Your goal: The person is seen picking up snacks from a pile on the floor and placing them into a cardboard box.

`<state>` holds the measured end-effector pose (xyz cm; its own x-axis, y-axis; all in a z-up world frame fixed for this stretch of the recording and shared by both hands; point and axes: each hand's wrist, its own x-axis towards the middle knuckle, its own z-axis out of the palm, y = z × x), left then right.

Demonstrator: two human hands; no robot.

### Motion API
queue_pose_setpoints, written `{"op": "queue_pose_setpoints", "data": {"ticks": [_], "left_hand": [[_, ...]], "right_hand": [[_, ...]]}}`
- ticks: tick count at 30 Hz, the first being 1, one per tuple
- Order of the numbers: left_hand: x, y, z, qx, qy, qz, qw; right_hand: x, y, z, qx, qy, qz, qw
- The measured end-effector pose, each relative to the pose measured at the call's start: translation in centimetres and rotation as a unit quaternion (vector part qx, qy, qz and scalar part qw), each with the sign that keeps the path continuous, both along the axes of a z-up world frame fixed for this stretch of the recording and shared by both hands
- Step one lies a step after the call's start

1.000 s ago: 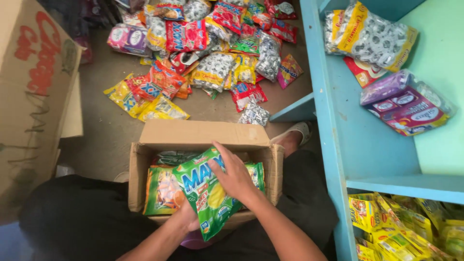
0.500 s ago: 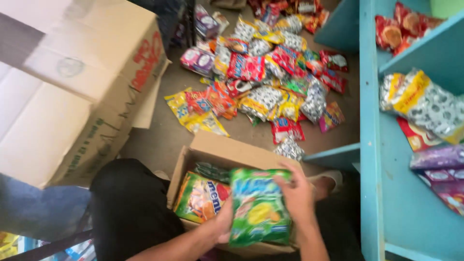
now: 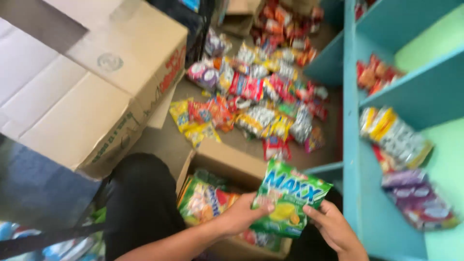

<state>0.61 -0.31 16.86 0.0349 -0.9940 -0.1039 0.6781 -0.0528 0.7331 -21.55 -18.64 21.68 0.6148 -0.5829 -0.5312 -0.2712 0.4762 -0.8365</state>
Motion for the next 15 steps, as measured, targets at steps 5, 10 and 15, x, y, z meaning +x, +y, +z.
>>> {"op": "queue_pose_setpoints", "data": {"ticks": [5,10,15], "left_hand": [[3.3,0.1,5.0,-0.022,-0.13,-0.046,0.99],[9.8,-4.7,3.9,0.081,-0.343,-0.127,0.927],[22.1,-17.0,2.2,0.115,-0.574,-0.12,0.802]], "right_hand": [[4.7,-4.1,3.7,-0.19,0.086,0.267,0.941],[8.5,-8.9,6.6,-0.332,0.207,0.325,0.861],[10.9,-23.1,-1.4,-0.393,0.203,0.278,0.853]]}}
